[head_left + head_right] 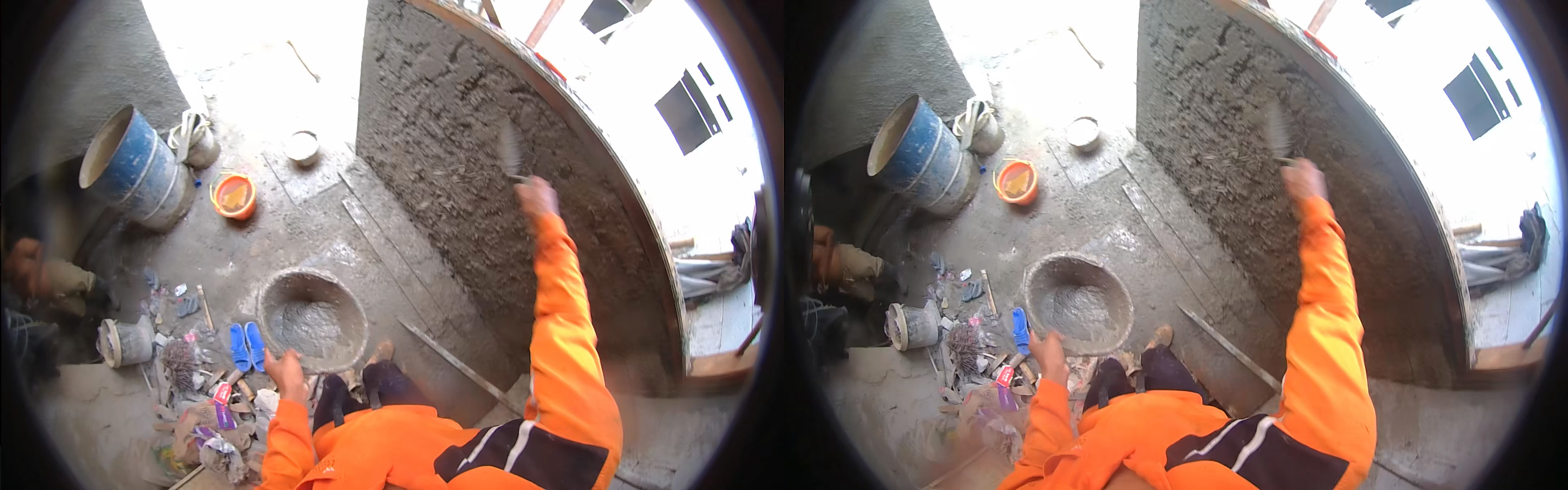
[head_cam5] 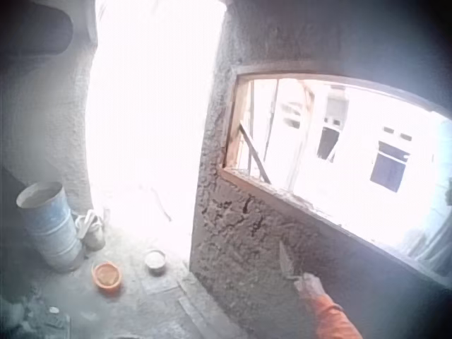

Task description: The person applies cement mixture to a wall using a trowel, scooping the material from a small bucket held in their hand.

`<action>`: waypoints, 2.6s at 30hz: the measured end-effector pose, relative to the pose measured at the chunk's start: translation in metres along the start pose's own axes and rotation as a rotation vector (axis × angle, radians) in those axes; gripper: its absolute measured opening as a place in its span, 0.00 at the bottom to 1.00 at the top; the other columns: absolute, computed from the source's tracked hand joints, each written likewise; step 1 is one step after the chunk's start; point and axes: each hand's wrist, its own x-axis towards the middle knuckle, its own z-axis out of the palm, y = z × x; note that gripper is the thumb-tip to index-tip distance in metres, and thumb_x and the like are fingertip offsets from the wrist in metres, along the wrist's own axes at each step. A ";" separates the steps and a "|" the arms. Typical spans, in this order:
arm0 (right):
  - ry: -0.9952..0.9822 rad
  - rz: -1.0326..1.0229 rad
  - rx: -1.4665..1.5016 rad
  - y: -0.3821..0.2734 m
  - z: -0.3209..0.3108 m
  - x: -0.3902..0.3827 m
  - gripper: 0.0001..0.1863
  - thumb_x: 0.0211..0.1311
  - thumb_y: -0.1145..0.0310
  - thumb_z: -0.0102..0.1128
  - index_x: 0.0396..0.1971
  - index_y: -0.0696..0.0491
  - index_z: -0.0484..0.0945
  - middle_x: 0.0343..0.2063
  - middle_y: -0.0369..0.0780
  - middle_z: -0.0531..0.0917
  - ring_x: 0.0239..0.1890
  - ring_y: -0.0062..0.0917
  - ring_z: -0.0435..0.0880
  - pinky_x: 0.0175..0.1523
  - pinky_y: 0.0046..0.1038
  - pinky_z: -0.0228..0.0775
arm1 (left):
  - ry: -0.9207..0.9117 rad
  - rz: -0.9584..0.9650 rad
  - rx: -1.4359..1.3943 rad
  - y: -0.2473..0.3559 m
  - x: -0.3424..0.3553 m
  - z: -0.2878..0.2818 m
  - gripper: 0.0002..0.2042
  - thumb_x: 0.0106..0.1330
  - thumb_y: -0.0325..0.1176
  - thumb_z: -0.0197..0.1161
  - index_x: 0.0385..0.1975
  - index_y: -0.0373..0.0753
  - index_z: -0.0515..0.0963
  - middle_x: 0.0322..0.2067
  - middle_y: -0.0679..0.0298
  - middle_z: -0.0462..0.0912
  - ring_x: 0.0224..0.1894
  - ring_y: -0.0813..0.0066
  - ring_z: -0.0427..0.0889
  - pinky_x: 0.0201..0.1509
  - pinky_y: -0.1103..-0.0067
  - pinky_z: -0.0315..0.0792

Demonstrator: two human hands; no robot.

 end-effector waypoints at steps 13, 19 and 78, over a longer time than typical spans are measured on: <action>-0.293 -0.782 -0.558 -0.074 0.094 -0.216 0.12 0.51 0.65 0.49 0.30 0.56 0.76 0.29 0.45 0.79 0.31 0.42 0.81 0.36 0.39 0.73 | -0.423 0.493 0.170 0.071 -0.093 0.117 0.26 0.48 0.18 0.51 0.53 0.34 0.69 0.31 0.57 0.81 0.29 0.77 0.78 0.36 0.79 0.71; -0.683 -0.588 0.015 -0.043 0.087 -0.208 0.14 0.46 0.61 0.55 0.27 0.56 0.76 0.26 0.51 0.80 0.33 0.46 0.79 0.38 0.42 0.70 | -0.558 0.559 0.141 0.083 -0.095 0.122 0.29 0.48 0.18 0.53 0.56 0.37 0.68 0.29 0.57 0.81 0.27 0.82 0.76 0.34 0.80 0.71; -0.424 -0.696 0.002 -0.216 0.157 -0.149 0.17 0.50 0.62 0.55 0.38 0.53 0.65 0.33 0.48 0.77 0.30 0.46 0.78 0.34 0.44 0.71 | -0.130 -0.126 -0.143 0.111 0.114 0.138 0.28 0.43 0.18 0.56 0.51 0.28 0.65 0.36 0.62 0.75 0.35 0.74 0.74 0.39 0.79 0.70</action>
